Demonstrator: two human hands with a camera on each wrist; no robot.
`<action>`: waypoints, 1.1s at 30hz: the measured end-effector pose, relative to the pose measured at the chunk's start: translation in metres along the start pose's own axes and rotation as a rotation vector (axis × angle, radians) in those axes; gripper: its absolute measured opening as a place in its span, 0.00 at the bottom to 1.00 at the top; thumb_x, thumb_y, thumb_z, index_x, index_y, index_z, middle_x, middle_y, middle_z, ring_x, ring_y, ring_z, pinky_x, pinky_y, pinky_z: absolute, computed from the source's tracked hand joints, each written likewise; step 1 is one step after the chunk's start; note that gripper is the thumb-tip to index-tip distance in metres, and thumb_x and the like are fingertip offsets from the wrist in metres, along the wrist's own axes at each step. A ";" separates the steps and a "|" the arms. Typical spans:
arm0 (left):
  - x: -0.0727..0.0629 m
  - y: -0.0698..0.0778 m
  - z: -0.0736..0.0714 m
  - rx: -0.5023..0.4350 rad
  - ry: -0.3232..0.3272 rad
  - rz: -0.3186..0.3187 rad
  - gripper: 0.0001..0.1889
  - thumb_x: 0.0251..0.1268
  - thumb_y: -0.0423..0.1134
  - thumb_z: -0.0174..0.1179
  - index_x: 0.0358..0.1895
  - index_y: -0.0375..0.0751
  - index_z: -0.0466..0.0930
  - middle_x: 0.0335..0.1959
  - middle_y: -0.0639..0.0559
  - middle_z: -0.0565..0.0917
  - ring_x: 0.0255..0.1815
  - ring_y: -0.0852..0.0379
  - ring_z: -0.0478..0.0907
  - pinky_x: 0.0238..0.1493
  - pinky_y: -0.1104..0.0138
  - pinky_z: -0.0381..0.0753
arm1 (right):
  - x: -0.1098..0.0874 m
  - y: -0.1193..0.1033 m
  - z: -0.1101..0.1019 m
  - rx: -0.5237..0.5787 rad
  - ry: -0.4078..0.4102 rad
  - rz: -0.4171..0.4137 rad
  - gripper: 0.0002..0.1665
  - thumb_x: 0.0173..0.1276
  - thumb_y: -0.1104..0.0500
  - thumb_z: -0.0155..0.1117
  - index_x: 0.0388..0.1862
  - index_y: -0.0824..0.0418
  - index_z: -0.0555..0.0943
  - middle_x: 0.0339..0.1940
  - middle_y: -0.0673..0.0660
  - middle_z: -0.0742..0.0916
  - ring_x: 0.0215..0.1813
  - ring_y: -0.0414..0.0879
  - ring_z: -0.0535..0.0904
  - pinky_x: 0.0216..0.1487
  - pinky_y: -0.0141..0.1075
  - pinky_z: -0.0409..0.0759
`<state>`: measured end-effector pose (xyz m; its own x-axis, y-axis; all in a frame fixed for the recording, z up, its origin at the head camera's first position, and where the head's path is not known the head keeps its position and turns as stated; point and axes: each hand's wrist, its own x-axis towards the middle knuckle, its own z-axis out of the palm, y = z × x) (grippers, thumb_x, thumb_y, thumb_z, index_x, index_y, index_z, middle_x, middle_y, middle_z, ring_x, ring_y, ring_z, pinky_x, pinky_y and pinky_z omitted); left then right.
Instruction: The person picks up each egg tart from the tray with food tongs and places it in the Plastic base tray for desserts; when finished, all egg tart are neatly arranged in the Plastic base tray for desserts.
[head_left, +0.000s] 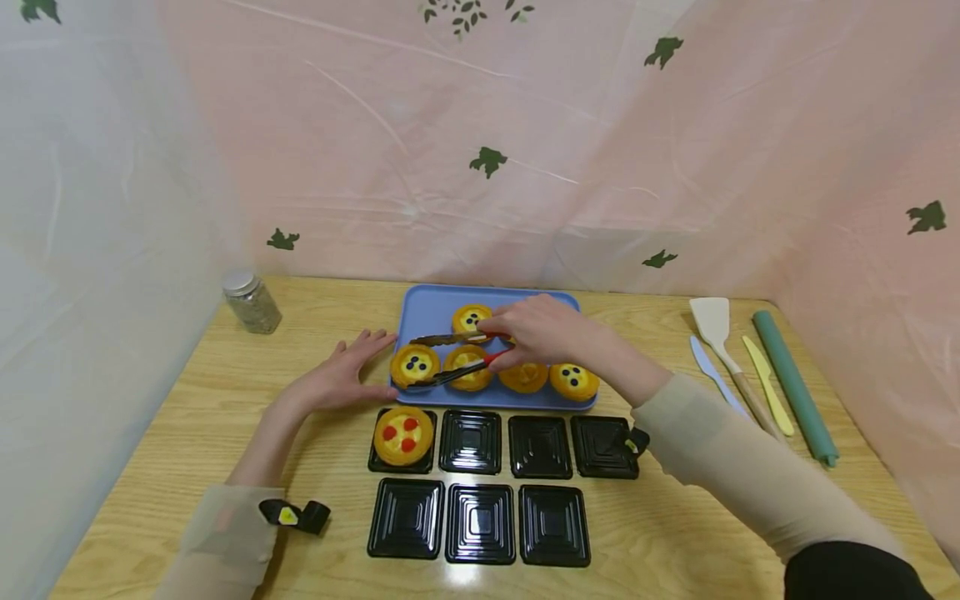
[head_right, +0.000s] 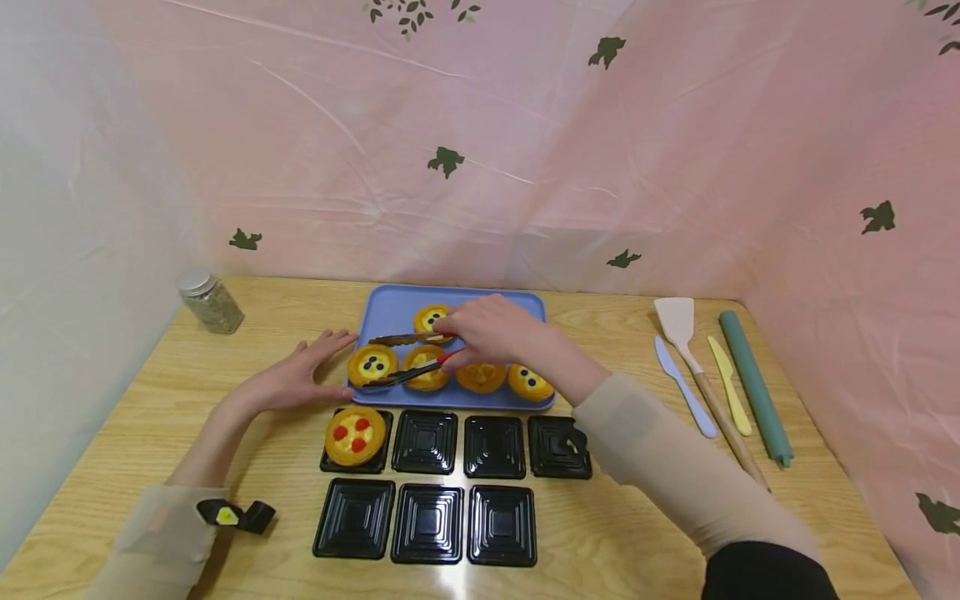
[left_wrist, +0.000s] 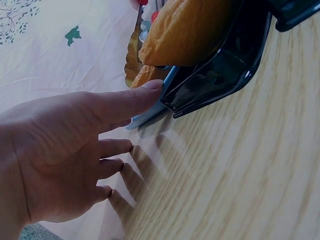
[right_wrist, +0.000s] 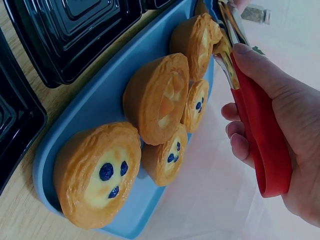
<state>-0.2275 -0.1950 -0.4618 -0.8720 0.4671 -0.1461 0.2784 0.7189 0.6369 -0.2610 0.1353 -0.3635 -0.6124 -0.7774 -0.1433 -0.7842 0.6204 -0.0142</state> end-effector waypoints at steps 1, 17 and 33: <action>0.000 0.000 0.000 0.001 -0.001 -0.001 0.49 0.65 0.54 0.69 0.83 0.44 0.53 0.85 0.33 0.49 0.86 0.30 0.36 0.83 0.34 0.30 | 0.000 0.000 0.000 0.003 0.001 0.001 0.33 0.67 0.36 0.70 0.64 0.52 0.82 0.48 0.52 0.90 0.32 0.43 0.76 0.29 0.33 0.70; -0.001 0.002 -0.001 -0.004 0.002 -0.012 0.51 0.63 0.55 0.70 0.82 0.39 0.53 0.84 0.32 0.49 0.86 0.30 0.37 0.83 0.33 0.31 | -0.015 0.001 -0.007 0.084 0.125 0.027 0.27 0.66 0.37 0.71 0.56 0.51 0.84 0.40 0.48 0.88 0.32 0.42 0.75 0.29 0.33 0.70; -0.001 0.004 0.001 -0.002 0.006 0.002 0.48 0.65 0.54 0.69 0.83 0.42 0.54 0.84 0.32 0.50 0.86 0.29 0.38 0.83 0.33 0.32 | -0.092 -0.017 0.015 0.131 0.289 0.101 0.36 0.60 0.35 0.75 0.64 0.51 0.84 0.42 0.45 0.89 0.25 0.35 0.68 0.26 0.26 0.67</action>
<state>-0.2254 -0.1923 -0.4600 -0.8740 0.4652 -0.1403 0.2793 0.7172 0.6384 -0.1900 0.1975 -0.3651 -0.7045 -0.6967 0.1355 -0.7097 0.6896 -0.1444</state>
